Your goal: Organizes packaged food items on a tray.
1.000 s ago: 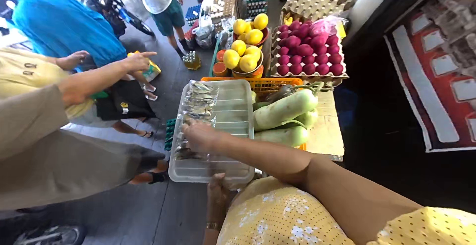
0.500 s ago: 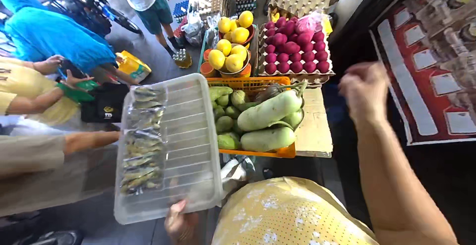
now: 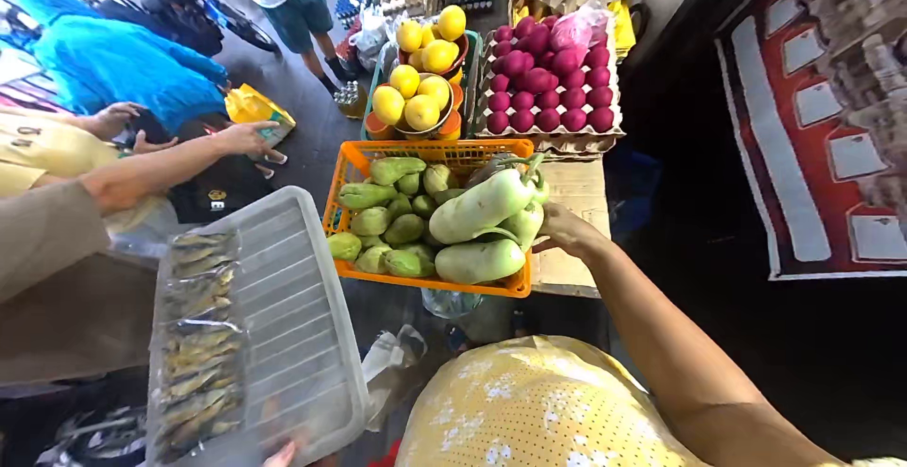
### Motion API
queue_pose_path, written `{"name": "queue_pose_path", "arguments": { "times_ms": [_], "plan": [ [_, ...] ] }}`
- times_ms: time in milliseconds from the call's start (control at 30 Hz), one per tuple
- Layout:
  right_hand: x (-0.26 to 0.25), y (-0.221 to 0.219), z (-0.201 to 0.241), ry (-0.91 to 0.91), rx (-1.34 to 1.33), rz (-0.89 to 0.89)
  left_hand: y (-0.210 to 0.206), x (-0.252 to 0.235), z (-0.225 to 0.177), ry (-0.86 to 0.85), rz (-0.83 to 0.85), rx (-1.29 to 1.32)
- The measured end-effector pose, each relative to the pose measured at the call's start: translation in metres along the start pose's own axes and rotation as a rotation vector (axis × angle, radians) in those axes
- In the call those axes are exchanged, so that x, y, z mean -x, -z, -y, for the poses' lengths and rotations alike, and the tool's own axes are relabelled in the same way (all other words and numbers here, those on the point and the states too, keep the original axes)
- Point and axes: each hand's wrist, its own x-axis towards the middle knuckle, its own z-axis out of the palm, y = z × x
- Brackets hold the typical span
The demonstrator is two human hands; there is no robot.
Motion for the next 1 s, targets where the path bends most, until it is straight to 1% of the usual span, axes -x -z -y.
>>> {"name": "queue_pose_path", "arguments": {
  "times_ms": [100,167,233,333,400,467,533,633,733,1000],
  "plan": [
    [-0.001,-0.008,0.001,-0.029,0.068,-0.075,0.002,0.017,0.008,-0.021,-0.010,0.018],
    [-0.004,-0.008,-0.002,-0.023,0.080,-0.087,0.009,0.026,0.017,-0.053,0.017,0.019],
    [-0.009,-0.008,-0.008,0.013,0.078,-0.080,0.005,0.037,0.021,-0.069,0.008,0.011],
    [-0.013,-0.010,-0.014,0.079,-0.004,-0.100,-0.012,0.052,0.023,-0.075,-0.114,0.014],
    [-0.015,-0.012,-0.017,0.106,-0.039,-0.112,-0.019,0.061,0.028,-0.116,-0.204,0.001],
    [-0.015,-0.013,-0.018,0.115,-0.055,-0.112,-0.017,0.067,0.032,-0.117,-0.224,-0.001],
    [-0.014,-0.013,-0.019,0.125,-0.063,-0.125,-0.023,0.074,0.033,-0.080,-0.265,-0.019],
    [-0.011,-0.014,-0.020,0.138,-0.082,-0.134,-0.032,0.081,0.036,-0.076,-0.330,-0.004],
    [-0.007,-0.017,-0.019,0.156,-0.092,-0.152,-0.049,0.078,0.037,-0.083,-0.365,0.023],
    [0.001,-0.011,-0.030,0.226,-0.106,-0.161,-0.052,0.044,0.040,-0.006,-0.288,0.069]
  ]
}}
